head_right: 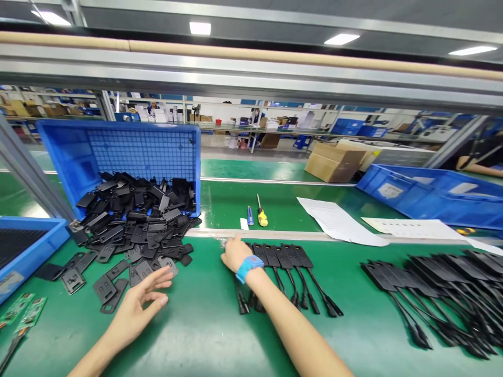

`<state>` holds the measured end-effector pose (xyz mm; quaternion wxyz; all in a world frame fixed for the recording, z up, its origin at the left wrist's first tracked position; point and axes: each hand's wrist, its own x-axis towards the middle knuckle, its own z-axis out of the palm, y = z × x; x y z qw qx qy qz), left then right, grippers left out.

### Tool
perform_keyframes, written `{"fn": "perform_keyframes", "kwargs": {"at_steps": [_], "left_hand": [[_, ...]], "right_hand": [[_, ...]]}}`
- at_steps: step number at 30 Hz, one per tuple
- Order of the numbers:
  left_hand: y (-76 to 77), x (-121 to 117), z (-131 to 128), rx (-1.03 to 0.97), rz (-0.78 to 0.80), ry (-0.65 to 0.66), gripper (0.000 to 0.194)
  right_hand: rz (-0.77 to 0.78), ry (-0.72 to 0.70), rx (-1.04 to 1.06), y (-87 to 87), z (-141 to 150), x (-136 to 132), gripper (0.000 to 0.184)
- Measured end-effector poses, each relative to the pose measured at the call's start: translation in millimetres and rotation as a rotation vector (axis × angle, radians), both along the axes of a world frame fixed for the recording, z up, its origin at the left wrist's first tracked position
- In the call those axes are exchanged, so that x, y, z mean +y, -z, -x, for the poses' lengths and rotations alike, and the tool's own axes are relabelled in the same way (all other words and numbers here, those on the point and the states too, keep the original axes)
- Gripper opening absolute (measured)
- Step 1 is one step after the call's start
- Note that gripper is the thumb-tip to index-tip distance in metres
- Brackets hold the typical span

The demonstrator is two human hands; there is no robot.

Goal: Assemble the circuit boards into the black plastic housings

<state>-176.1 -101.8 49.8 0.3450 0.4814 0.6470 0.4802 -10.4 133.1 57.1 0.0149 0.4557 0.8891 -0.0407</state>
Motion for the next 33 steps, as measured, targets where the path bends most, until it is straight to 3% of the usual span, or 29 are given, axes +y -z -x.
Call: {"fn": "perform_keyframes", "kwargs": {"at_steps": [3, 7, 10, 14, 17, 19, 23, 26, 28, 30, 33], "left_hand": [[-11.7, -12, -2, 0.27, 0.136, 0.081, 0.05], [-35.6, -43, 2, 0.619, 0.283, 0.15, 0.044], [-44.0, -77, 20, 0.842, 0.469, -0.093, 0.027], [-35.2, -139, 59, 1.095, 0.812, -0.594, 0.022], [-26.7, -177, 80, 1.03, 0.898, -0.699, 0.018], [-27.0, -189, 84, 0.927, 0.769, -0.718, 0.016], [-42.4, -173, 65, 0.624, 0.315, -0.736, 0.008], [-54.1, -137, 42, 0.347, 0.104, -0.531, 0.011], [-55.4, -109, 36, 0.257, 0.039, -0.341, 0.013], [-50.4, -81, 45, 0.411, 0.028, -0.26, 0.016], [-35.3, -42, 86, 0.826, 0.062, -0.389, 0.03]], "right_hand": [[-0.005, 0.018, -0.066, 7.1, -17, 9, 0.027], [-0.045, -0.067, -0.092, 21.7, -34, 14, 0.037], [-0.156, -0.279, 0.119, 38.7, -33, 14, 0.042], [0.071, -0.494, 0.373, 38.4, -14, -17, 0.049], [0.306, -0.59, 0.405, 16.9, 7, -56, 0.045], [0.455, -0.657, 0.419, 1.9, 23, -80, 0.041], [0.84, -0.742, 0.49, -9.0, 49, -121, 0.037], [1.309, -0.67, 0.651, -4.1, 63, -146, 0.055], [1.607, -0.532, 0.8, -1.6, 68, -159, 0.071], [1.747, -0.358, 0.935, -2.1, 71, -164, 0.068], [1.652, -0.222, 1.064, -8.1, 69, -158, 0.051]]}}
